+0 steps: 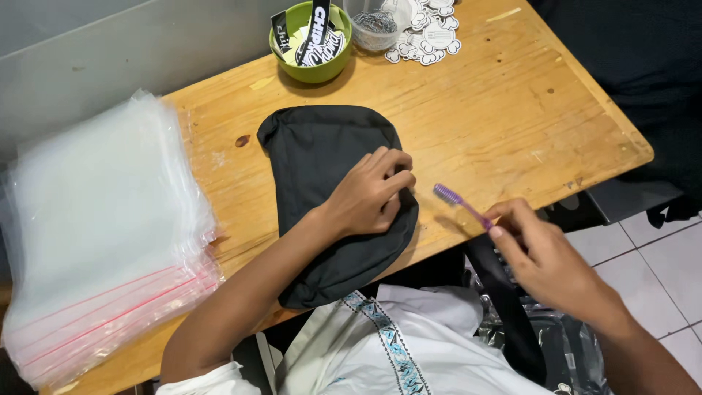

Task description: The person removes a black bag from a plastic bag, cleans it with a toothbrush, and attaches a keychain. They then place the bag back into a plastic bag and seal it.

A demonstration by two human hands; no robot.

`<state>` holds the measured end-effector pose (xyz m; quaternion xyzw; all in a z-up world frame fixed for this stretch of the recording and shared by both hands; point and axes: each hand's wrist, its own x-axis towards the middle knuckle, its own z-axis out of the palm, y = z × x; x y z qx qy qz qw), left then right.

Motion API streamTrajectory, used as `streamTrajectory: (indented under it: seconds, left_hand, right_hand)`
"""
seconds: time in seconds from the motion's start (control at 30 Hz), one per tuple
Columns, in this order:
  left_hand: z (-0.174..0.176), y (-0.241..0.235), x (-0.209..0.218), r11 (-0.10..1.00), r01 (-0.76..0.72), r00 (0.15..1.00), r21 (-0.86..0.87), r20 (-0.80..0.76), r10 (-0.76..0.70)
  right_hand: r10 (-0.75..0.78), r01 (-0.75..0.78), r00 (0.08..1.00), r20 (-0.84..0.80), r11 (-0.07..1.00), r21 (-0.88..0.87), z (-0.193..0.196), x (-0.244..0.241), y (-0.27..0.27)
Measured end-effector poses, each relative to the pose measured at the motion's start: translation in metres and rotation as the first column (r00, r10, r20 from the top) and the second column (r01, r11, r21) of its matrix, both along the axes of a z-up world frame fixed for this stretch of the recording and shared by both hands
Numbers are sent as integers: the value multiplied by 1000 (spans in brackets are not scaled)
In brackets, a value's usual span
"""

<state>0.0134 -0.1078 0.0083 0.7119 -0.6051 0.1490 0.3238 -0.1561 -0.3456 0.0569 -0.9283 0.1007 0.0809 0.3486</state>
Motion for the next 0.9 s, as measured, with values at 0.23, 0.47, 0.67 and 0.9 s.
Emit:
streamTrajectory:
  seconds: [0.23,0.47,0.67,0.9]
  left_hand:
    - [7,2,-6,951,-8,1000,-310,24,16]
    - [-7,-6,-4,895,-66,989,-442,91,118]
    - [-6,-4,0,897,-86,981,-434,119,152]
    - [-22,-6,6,957,-192,970,-217,105,219]
  right_hand:
    - [74,-70,997,-14,979,193,-15,13,40]
    - [118,-136,985,126,980,144,-3,92,64]
    - [228,-247,945,233,968,54,3,110,68]
    - [215,-230,967,-140,968,-102,22,5,38]
